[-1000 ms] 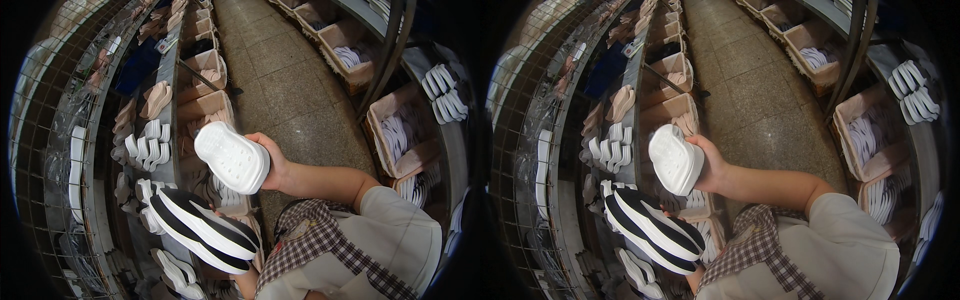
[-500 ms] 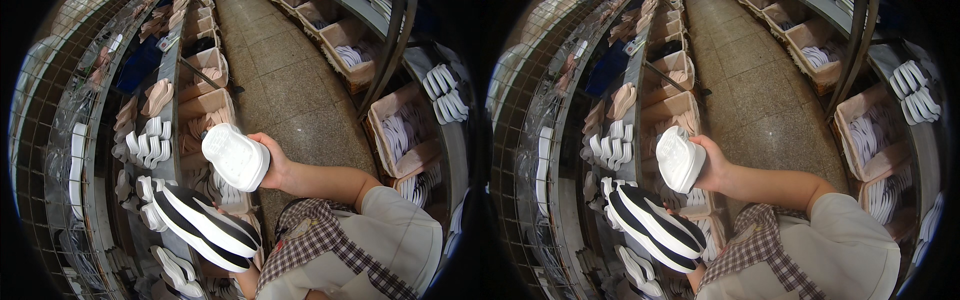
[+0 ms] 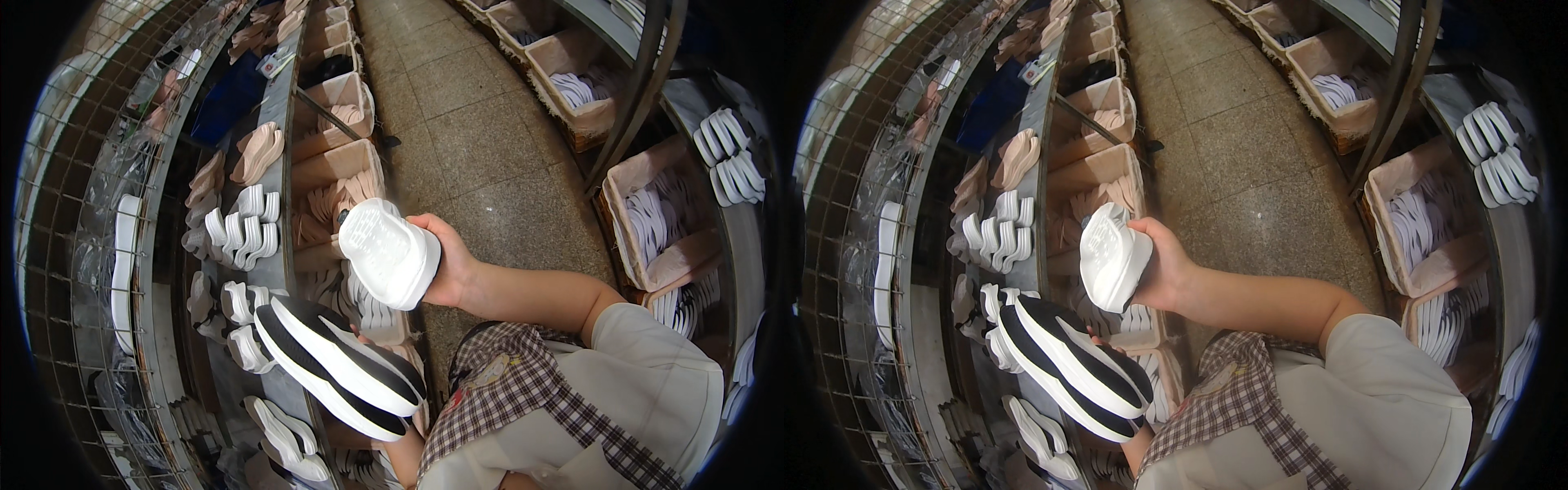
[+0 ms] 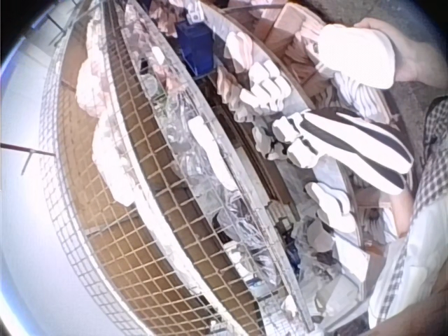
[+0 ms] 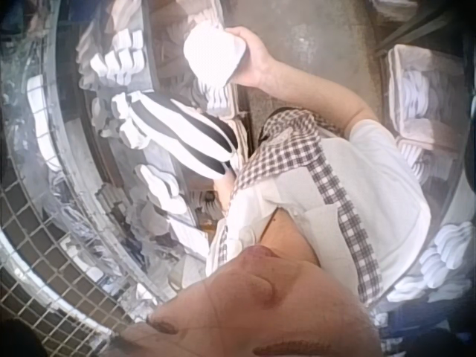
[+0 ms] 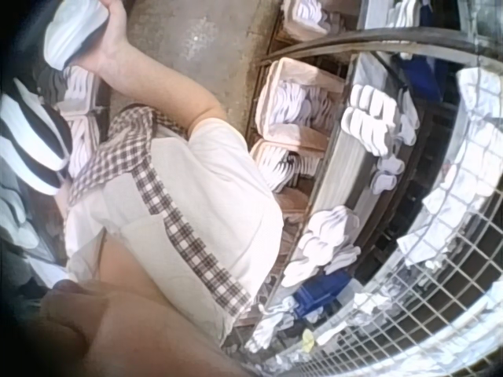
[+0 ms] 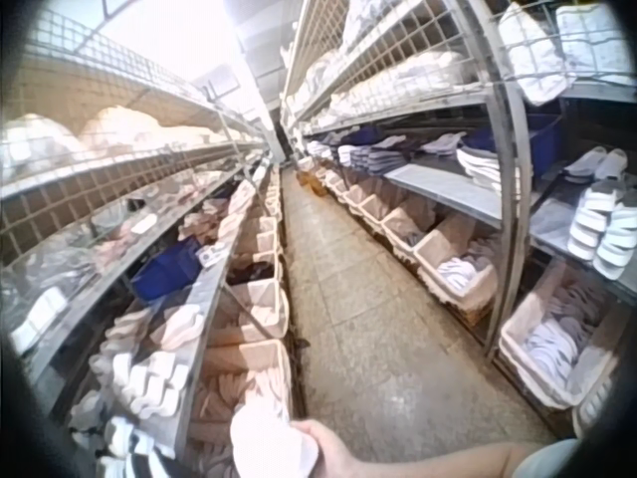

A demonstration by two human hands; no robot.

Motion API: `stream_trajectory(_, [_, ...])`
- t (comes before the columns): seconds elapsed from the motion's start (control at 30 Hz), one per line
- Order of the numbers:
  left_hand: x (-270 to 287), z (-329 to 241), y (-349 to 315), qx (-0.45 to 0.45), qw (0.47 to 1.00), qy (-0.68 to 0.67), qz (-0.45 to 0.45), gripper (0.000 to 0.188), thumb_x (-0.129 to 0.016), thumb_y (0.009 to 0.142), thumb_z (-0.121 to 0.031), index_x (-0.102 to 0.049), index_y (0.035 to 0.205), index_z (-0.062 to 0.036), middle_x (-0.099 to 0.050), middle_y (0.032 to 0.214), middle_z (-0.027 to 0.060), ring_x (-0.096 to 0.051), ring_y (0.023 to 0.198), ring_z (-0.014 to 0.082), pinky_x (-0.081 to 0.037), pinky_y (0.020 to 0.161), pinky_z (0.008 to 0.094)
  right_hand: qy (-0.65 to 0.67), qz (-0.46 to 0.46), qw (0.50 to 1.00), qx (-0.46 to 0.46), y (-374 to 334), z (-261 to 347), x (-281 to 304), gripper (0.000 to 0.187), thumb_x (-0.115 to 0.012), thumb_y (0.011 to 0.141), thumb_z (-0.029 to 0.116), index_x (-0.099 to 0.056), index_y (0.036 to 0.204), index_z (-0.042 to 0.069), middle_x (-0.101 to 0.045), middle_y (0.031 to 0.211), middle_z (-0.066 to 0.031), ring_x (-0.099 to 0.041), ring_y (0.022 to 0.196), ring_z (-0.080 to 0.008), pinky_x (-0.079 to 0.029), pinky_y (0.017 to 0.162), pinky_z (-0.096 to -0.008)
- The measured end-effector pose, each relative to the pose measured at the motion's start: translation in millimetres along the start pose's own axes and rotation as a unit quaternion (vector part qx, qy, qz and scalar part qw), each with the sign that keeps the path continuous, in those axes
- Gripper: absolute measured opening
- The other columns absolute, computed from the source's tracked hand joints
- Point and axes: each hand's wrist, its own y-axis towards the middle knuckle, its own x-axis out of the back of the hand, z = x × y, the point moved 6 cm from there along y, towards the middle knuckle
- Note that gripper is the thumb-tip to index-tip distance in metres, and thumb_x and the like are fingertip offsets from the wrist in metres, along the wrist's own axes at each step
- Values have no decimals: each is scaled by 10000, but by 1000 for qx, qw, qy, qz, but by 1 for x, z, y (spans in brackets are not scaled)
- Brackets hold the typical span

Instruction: The person picks up pairs of white and black slippers from bins and shelves, turns them over to view the soles, and places them back. The person repeats this process for multiple pairs throughout the clip.

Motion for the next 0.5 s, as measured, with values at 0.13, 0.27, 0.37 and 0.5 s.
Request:
stream_trajectory(0.13, [-8, 5, 2, 20, 998, -49, 21, 664, -456, 947, -390, -180, 1456, -64, -377, 1392, 220, -357, 1300, 347, -215, 1109, 457, -4, -1, 1000, -14, -1, 0, 2, 482, -417, 846, 397, -555, 1199, 100, -589, 1179, -103, -561, 1065, -278, -422, 929, -467])
stream_trajectory(0.27, [-14, 9, 4, 26, 996, -83, 20, 650, -448, 951, -386, -190, 1456, -70, -377, 1391, 222, -358, 1291, 364, -227, 1105, 452, 14, 38, 999, -22, -1, 1, -1, 443, -460, 841, 371, -599, 1135, 71, -644, 1085, -110, -638, 944, -259, -509, 850, -426])
stream_trajectory(0.37, [-14, 10, 4, 25, 996, -80, 22, 640, -434, 957, -386, -189, 1459, -73, -362, 1401, 221, -335, 1308, 358, -221, 1108, 449, -4, 27, 999, -18, -1, 2, 3, 459, -467, 829, 373, -601, 1130, 52, -648, 1069, -125, -646, 922, -263, -518, 837, -418])
stream_trajectory(0.5, [-8, 8, 2, 9, 997, -72, 21, 615, -393, 970, -389, -187, 1464, -87, -314, 1431, 211, -283, 1346, 324, -215, 1113, 439, -39, 70, 996, -29, 0, 2, 2, 514, -491, 811, 359, -529, 1193, 17, -619, 1097, -159, -635, 950, -263, -518, 845, -406])
